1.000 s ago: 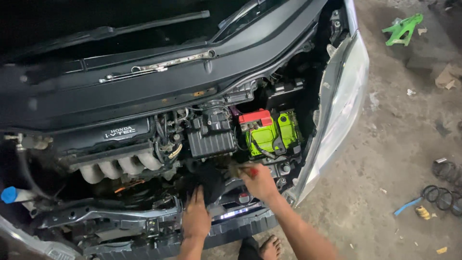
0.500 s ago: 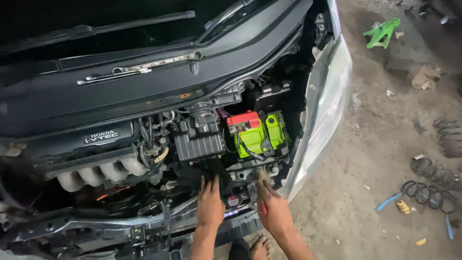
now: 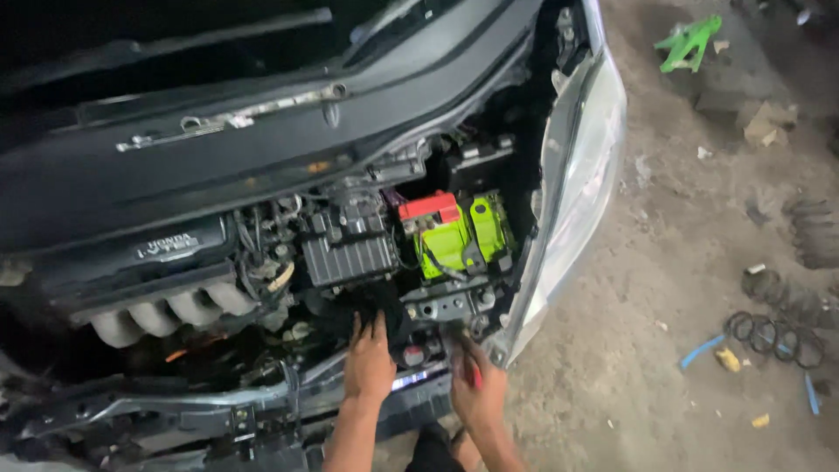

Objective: The person uses a brush and a black cloth to clean the engine bay of a car with the hood open. They scrub various components, including the battery and engine block, then move to the front bumper area to clean the headlight and surrounding parts.

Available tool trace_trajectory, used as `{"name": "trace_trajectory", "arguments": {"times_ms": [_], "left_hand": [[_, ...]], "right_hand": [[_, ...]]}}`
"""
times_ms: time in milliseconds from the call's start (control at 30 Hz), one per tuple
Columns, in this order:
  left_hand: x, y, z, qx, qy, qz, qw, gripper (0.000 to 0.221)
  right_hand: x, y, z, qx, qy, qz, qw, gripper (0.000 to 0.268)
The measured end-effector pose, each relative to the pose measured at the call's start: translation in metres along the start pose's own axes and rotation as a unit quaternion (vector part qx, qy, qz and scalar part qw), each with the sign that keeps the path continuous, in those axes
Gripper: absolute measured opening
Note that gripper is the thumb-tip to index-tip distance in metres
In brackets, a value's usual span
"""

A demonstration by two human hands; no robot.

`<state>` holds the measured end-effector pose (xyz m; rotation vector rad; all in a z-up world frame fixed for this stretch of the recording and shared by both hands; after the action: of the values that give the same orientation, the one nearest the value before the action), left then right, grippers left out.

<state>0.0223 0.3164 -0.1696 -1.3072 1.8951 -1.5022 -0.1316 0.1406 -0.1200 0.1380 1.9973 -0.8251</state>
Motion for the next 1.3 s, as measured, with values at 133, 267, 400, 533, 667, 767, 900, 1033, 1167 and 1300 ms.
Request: {"name": "trace_trajectory", "arguments": {"times_ms": [133,267,400,533,667,767,900,1033,1167,1300], "left_hand": [[0.001,-0.005,0.0,-0.012,-0.007,-0.017,1.0,0.101],[-0.001,-0.003,-0.001,-0.02,-0.004,-0.012,1.0,0.087],[0.007,-0.013,-0.011,-0.023,0.007,-0.007,1.0,0.084],[-0.004,-0.012,-0.005,0.018,0.015,-0.072,0.997,0.082],[-0.014,-0.018,0.003,-0.075,-0.046,-0.113,0.99,0.07],[-0.019,-0.019,-0.006,-0.102,-0.058,-0.157,0.981,0.068],[-0.036,-0.017,0.003,-0.051,-0.011,-0.217,0.975,0.064],[-0.04,-0.015,0.006,-0.053,-0.03,-0.236,0.97,0.069],[-0.037,-0.038,-0.007,-0.098,-0.085,-0.332,0.934,0.068],[-0.042,-0.041,-0.009,-0.131,-0.144,-0.364,0.911,0.065]], "right_hand": [[-0.008,-0.022,-0.009,0.117,0.083,0.159,0.977,0.03],[0.004,-0.004,-0.001,0.096,0.041,0.283,0.953,0.029],[0.008,-0.007,-0.026,0.202,0.296,0.342,0.869,0.049],[0.006,0.018,-0.008,0.153,0.133,0.335,0.92,0.03],[0.014,0.02,-0.023,0.193,0.269,0.432,0.839,0.056],[0.007,0.05,-0.029,0.139,0.237,0.465,0.842,0.037],[-0.013,0.058,-0.021,0.129,0.172,0.444,0.87,0.032],[-0.04,0.059,-0.019,0.008,0.014,0.155,0.988,0.025],[-0.052,0.059,-0.018,-0.102,-0.163,0.056,0.98,0.027],[-0.017,0.07,-0.023,-0.091,-0.356,-0.019,0.93,0.065]]}}
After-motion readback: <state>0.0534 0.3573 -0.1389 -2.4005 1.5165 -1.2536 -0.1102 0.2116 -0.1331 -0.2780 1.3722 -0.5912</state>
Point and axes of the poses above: each hand's wrist, its own z-axis towards the middle knuckle, its own y-axis out of the palm, x = y × z, the point moved 7 cm from there along z, towards the middle knuckle, and after that the axes turned 15 degrees about -x, right-handed, at the moved point
